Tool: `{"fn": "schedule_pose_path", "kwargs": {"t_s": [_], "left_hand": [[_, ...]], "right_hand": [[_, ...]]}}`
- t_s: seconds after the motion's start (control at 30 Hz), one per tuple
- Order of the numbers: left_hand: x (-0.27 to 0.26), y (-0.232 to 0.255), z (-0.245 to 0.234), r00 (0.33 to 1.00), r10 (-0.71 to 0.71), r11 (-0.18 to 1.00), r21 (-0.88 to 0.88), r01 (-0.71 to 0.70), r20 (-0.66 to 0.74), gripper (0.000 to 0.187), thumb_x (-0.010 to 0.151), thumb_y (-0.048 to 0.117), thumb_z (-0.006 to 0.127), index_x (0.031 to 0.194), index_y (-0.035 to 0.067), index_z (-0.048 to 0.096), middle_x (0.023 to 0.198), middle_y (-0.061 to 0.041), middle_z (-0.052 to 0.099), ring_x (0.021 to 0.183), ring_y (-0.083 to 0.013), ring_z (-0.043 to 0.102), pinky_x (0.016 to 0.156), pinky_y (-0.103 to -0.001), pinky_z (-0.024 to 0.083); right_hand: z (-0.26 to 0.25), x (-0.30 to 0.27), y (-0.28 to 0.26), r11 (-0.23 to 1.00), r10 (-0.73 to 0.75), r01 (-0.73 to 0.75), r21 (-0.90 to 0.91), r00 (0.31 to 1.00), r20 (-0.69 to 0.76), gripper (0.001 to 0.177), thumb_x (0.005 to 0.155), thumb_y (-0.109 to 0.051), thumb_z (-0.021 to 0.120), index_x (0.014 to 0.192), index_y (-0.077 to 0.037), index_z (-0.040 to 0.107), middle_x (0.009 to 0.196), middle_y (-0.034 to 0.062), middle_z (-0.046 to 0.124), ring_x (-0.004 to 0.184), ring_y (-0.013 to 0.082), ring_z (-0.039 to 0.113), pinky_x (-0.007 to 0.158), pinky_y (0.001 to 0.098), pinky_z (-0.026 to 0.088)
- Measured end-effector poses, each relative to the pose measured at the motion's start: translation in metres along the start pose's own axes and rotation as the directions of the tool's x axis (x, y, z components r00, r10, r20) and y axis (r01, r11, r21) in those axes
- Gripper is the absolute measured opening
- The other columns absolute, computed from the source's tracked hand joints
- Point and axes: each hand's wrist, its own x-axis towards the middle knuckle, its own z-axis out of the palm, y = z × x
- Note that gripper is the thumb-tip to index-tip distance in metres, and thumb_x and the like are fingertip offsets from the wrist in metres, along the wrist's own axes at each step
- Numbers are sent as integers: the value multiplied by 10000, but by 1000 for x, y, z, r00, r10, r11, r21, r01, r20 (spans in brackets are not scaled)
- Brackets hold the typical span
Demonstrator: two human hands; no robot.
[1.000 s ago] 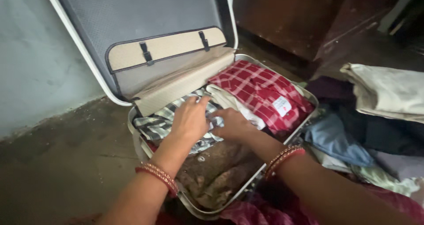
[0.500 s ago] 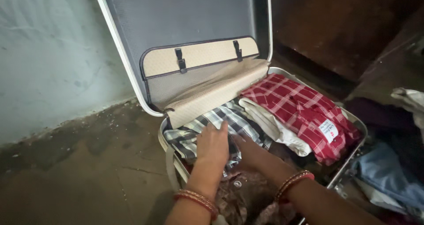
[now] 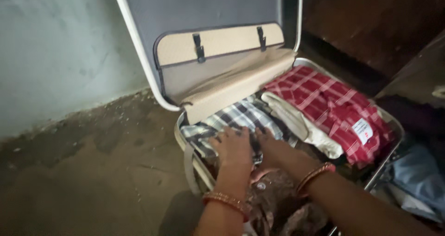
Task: The person unpacks a suitcase by removing folded clothes one by one and placing them on the floor. They handle shirts, pants, and other garments, then unfold a white shirt and smooth it out on the floor.
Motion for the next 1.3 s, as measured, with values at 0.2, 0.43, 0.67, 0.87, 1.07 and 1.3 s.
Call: {"fn": "schedule_pose_path", "kwargs": {"t_s": [0.2,0.43,0.67,0.87,1.07,1.3], "left_hand": [[11,-1,24,991,47,999,20,-45,-128,617,857,331,783,1403,234,510,1506,-305,380,1332,-496,444,1061,-637,285],[28,-13,45,969,74,994,99,-53,-234,264,989,201,570,1242,194,644,1208,-161,667,1069,-335,693,938,-521,477],[40,-22,39,977,71,995,-49,-83,-200,229,973,164,555,1077,145,758,1087,-144,742,1048,-319,721,867,-451,582],[28,-30,30,952,51,975,-192,-113,-302,287,1004,186,498,1129,210,755,1080,-148,737,1009,-358,717,877,-488,567],[10,-27,4,906,-44,908,-395,-139,-421,412,924,83,517,1212,276,739,1084,-166,732,1014,-387,697,887,-493,545],[1,-23,-32,825,-85,711,-614,-343,-559,369,887,41,585,1168,213,753,1004,-217,733,979,-415,696,853,-474,532]], "right_hand": [[1,4,3,999,28,-28,17,999,29,1585,463,-492,970,1640,-108,-20,1703,234,41,1374,437,520,1140,420,470],[8,3,8,1000,23,-23,9,1000,-17,1511,517,-470,978,1641,-168,15,1702,201,52,1400,447,465,1154,437,442],[13,-1,18,997,6,0,76,997,-78,1440,545,-516,939,1636,-203,54,1716,132,81,1390,414,492,1152,445,439],[30,-8,26,983,3,26,179,988,-158,1391,580,-469,932,1622,-187,55,1710,107,98,1435,384,429,1158,415,425],[28,-29,40,950,-21,124,287,941,-336,1336,571,-432,936,1605,-184,127,1611,137,333,1418,326,458,1153,376,423],[-23,-53,38,932,44,204,300,757,-652,1172,517,-271,978,1501,-69,373,1414,208,545,1318,362,532,1099,434,447]]}}
